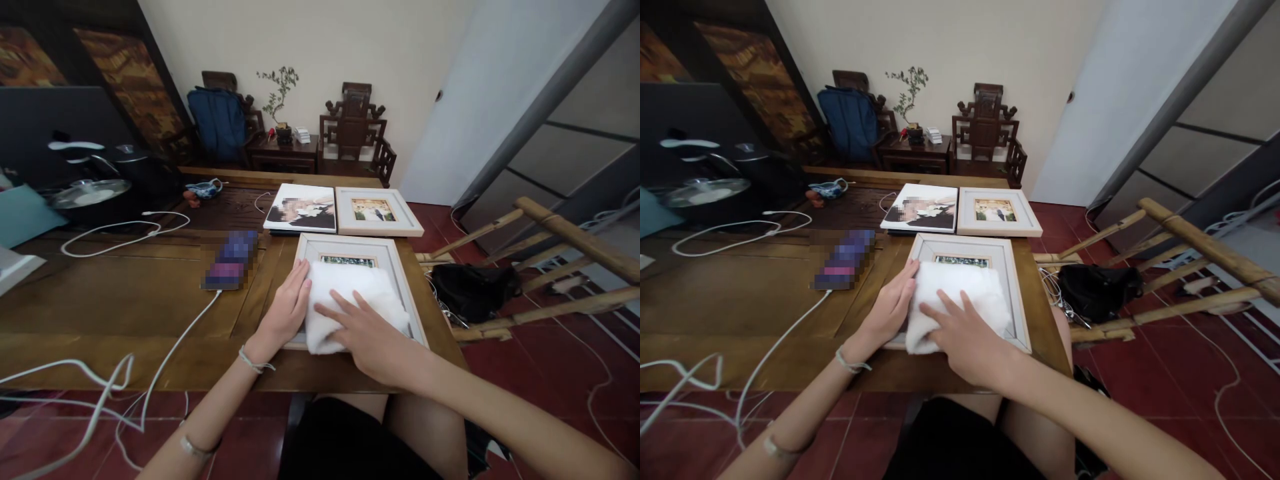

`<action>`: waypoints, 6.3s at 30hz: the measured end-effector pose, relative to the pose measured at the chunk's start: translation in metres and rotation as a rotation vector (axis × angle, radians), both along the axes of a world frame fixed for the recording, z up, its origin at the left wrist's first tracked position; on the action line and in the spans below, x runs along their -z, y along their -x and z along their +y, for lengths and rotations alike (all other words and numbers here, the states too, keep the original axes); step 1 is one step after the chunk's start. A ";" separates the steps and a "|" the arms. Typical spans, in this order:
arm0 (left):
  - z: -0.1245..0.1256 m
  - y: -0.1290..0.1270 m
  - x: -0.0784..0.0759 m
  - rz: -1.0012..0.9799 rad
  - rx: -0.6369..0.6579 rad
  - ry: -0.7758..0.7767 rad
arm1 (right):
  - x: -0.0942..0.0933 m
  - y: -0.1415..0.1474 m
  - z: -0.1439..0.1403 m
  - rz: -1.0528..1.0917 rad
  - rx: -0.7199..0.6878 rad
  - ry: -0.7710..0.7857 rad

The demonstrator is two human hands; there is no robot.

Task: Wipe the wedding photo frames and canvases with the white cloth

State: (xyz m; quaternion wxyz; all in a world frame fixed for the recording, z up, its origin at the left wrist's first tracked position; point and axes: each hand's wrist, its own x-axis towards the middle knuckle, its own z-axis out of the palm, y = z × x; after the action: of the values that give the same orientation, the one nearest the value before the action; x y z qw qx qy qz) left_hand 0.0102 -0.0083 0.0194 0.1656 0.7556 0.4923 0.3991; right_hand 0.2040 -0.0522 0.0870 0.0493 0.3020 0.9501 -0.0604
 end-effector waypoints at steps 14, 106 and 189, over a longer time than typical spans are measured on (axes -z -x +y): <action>0.003 0.001 0.005 0.024 -0.015 -0.044 | -0.004 -0.001 -0.008 0.003 0.055 -0.011; 0.005 0.002 0.014 0.170 0.050 -0.114 | -0.019 -0.040 -0.046 0.041 0.219 0.154; 0.004 0.001 0.011 0.232 0.025 -0.059 | -0.024 -0.020 -0.012 -0.008 0.096 0.196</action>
State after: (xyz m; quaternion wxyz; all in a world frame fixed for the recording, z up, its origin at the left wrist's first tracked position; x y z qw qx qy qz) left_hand 0.0088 -0.0041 0.0087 0.0902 0.8074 0.4865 0.3213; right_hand 0.2241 -0.0643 0.1115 0.0794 0.3410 0.9239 -0.1541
